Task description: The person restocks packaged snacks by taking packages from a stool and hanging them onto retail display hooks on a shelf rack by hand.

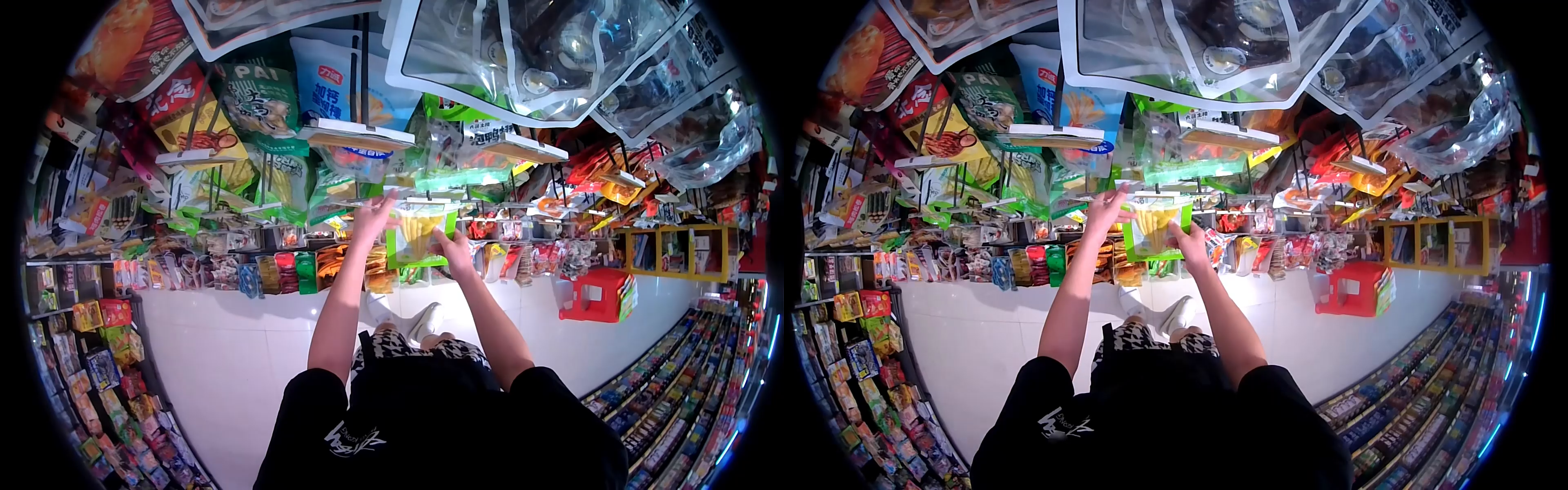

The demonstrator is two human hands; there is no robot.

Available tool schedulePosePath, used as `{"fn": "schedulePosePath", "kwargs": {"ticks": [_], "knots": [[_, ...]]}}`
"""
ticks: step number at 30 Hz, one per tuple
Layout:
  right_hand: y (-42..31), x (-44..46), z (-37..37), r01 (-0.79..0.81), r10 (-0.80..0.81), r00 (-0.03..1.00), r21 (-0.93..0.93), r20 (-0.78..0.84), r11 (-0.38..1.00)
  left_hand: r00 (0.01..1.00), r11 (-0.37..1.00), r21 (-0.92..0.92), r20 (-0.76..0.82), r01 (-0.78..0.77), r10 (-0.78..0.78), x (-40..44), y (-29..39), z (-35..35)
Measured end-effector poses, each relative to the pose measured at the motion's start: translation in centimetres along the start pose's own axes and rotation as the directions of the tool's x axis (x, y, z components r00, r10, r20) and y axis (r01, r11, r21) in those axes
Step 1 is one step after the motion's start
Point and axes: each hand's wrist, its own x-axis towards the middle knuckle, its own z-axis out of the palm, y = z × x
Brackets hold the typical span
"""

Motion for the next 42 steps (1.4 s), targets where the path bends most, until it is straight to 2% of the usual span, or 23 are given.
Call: {"fn": "schedulePosePath", "kwargs": {"ticks": [11, 16, 20, 23, 25, 28, 30, 31, 32, 34, 35, 36, 38, 41, 42], "knots": [[-0.5, 0.4, 0.1, 0.018, -0.018, 1.0, 0.006, 0.012, 1.0, 0.999, 0.998, -0.052, -0.032, -0.039, 0.037, 0.4, 0.0, 0.7], [-0.4, 1.0, 0.0, 0.005, -0.005, 1.0, -0.048, -0.01, 0.999, 0.994, 0.997, -0.004, -0.076, -0.075, 0.074, 0.7, -0.2, 1.1], [-0.5, 2.4, 0.3, -0.023, 0.022, 1.0, -0.024, -0.007, 0.999, 0.984, 0.99, 0.022, -0.106, -0.139, 0.141, 2.3, -0.7, 1.5], [-1.5, 4.0, 1.5, -0.065, 0.066, 0.997, 0.055, -0.031, 0.996, 0.99, 0.993, 0.103, -0.119, -0.058, 0.07, 5.3, -1.5, 1.2], [-1.6, 5.4, 2.0, 0.009, -0.008, 1.0, 0.055, -0.025, 0.998, 0.899, 0.923, 0.098, -0.208, -0.372, 0.385, 7.4, -2.4, 1.8], [-1.4, 7.3, 2.1, 0.018, -0.019, 1.0, 0.049, 0.007, 0.999, 0.787, 0.838, 0.104, -0.299, -0.536, 0.54, 9.5, -3.1, 2.2], [-1.0, 7.7, 2.2, -0.016, 0.015, 1.0, 0.048, 0.011, 0.999, 0.804, 0.833, -0.08, -0.327, -0.547, 0.496, 9.0, -2.2, 3.0], [-0.7, 7.6, 2.4, -0.026, 0.028, 0.999, 0.069, -0.03, 0.997, 0.846, 0.884, -0.018, -0.299, -0.468, 0.442, 7.5, -1.0, 3.2], [-0.4, 7.3, 2.6, 0.056, -0.053, 0.998, 0.113, -0.028, 0.992, 0.869, 0.89, -0.108, -0.298, -0.443, 0.396, 6.9, -1.2, 3.5], [0.6, 7.3, 2.0, -0.04, 0.041, 0.999, 0.138, -0.01, 0.99, 0.91, 0.881, -0.274, -0.27, -0.386, 0.315, 6.5, -2.9, 3.9], [1.2, 7.1, 1.7, -0.028, 0.032, 0.999, 0.151, -0.027, 0.988, 0.873, 0.912, -0.001, -0.29, -0.409, 0.391, 6.0, -3.9, 3.6], [1.8, 6.8, 1.4, -0.014, 0.021, 0.999, 0.165, -0.044, 0.986, 0.83, 0.879, 0.272, -0.307, -0.392, 0.465, 5.5, -4.8, 3.2], [2.3, 5.1, 0.7, -0.013, 0.029, 0.996, 0.179, -0.087, 0.984, 0.765, 0.832, 0.295, -0.335, -0.47, 0.551, 2.2, -4.3, 3.7], [2.3, 1.4, -1.2, -0.057, 0.076, 0.991, 0.167, -0.108, 0.984, 0.793, 0.884, 0.231, -0.391, -0.406, 0.467, -0.3, -8.0, 3.4], [3.6, 0.5, -2.6, -0.066, 0.076, 0.996, 0.164, -0.056, 0.984, 0.802, 0.861, 0.342, -0.346, -0.376, 0.487, -2.3, -8.2, 3.7]]}}
